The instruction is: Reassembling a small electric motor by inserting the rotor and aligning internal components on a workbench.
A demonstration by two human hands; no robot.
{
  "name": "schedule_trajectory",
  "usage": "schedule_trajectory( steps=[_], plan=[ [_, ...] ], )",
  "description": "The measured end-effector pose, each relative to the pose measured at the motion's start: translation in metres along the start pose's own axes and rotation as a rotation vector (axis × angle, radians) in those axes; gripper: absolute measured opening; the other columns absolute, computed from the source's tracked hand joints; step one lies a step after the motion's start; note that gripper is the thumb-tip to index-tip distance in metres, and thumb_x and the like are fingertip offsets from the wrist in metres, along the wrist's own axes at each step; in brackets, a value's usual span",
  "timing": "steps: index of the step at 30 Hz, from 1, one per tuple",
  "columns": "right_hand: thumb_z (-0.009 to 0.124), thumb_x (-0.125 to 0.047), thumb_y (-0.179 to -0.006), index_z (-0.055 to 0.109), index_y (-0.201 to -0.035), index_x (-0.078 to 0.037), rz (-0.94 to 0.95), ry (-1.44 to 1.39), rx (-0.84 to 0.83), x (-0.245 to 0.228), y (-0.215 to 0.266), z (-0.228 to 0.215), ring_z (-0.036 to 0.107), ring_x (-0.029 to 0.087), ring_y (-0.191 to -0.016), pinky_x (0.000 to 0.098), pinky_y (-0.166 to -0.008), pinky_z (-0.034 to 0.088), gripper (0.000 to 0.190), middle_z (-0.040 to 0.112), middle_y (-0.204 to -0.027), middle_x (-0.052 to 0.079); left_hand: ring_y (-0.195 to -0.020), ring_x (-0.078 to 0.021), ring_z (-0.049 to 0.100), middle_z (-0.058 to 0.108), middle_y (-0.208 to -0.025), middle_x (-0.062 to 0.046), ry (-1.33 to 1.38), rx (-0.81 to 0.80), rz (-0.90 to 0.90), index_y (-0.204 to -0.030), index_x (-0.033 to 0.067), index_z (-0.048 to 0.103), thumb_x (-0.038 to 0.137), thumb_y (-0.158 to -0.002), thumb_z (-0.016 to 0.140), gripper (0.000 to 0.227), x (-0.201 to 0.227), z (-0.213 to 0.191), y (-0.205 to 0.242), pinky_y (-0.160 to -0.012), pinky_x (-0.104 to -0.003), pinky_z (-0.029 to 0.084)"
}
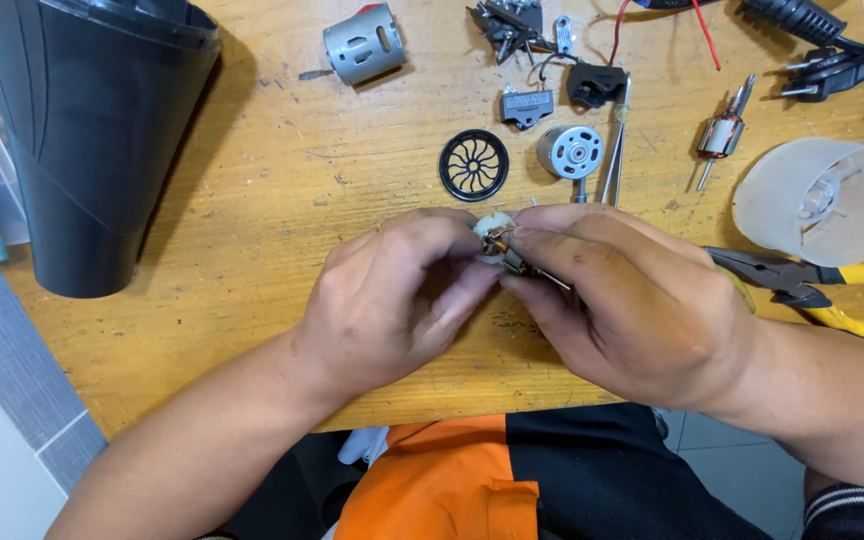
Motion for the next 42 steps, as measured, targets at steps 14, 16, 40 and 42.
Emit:
schedule_trajectory(
  steps=[14,16,40,42],
  plan=[
    [0.082,-0.004,-0.11,0.076,-0.123,0.013,0.025,0.037,0.006,0.0,0.003,0.002,0.086,0.037,-0.114,0.0439,-0.107,0.069,0.023,0.085,-0.121,0.026,-0.112,-0.0359,0.08,0.077,-0.125,-0.025,0.136,0.026,-0.075,-0.135,-0.0083,0.067,-0.003,-0.112,0.077,0.026,0.002,0.004,-0.004,-0.1,-0.041,0.067],
    [0.084,-0.005,-0.11,0.077,-0.123,0.013,0.027,0.049,0.008,0.002,0.004,0.003,0.086,0.036,-0.116,0.044,-0.109,0.069,0.023,0.086,-0.123,0.025,-0.115,-0.035,0.08,0.077,-0.128,-0.024,0.129,0.03,-0.088,-0.135,-0.0068,0.067,-0.003,-0.112,0.077,0.025,0.0,0.006,-0.004,-0.104,-0.04,0.067],
    [0.081,-0.002,-0.108,0.068,-0.115,0.012,-0.033,-0.092,0.0,-0.007,-0.002,-0.002,0.085,0.044,-0.111,0.0493,-0.105,0.072,0.021,0.079,-0.109,0.027,-0.108,-0.0386,0.081,0.075,-0.122,-0.028,0.056,0.092,0.017,-0.134,-0.0116,0.067,-0.004,-0.112,0.075,0.025,0.014,0.002,-0.001,-0.095,-0.042,0.07],
    [0.087,-0.004,-0.105,0.068,-0.113,0.012,-0.015,-0.11,-0.011,-0.003,0.0,-0.002,0.084,0.041,-0.104,0.048,-0.102,0.072,0.026,0.08,-0.111,0.028,-0.104,-0.0369,0.08,0.074,-0.12,-0.028,0.084,0.084,0.025,-0.134,-0.0126,0.067,-0.004,-0.112,0.079,0.026,0.016,0.0,-0.002,-0.092,-0.04,0.07]
  ],
)
Point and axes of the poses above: each hand's wrist, its own y-axis away from the middle knuckle, its own z-axis out of the palm, x = y × z, the point moved 9 cm from there along -y, towards the middle knuckle
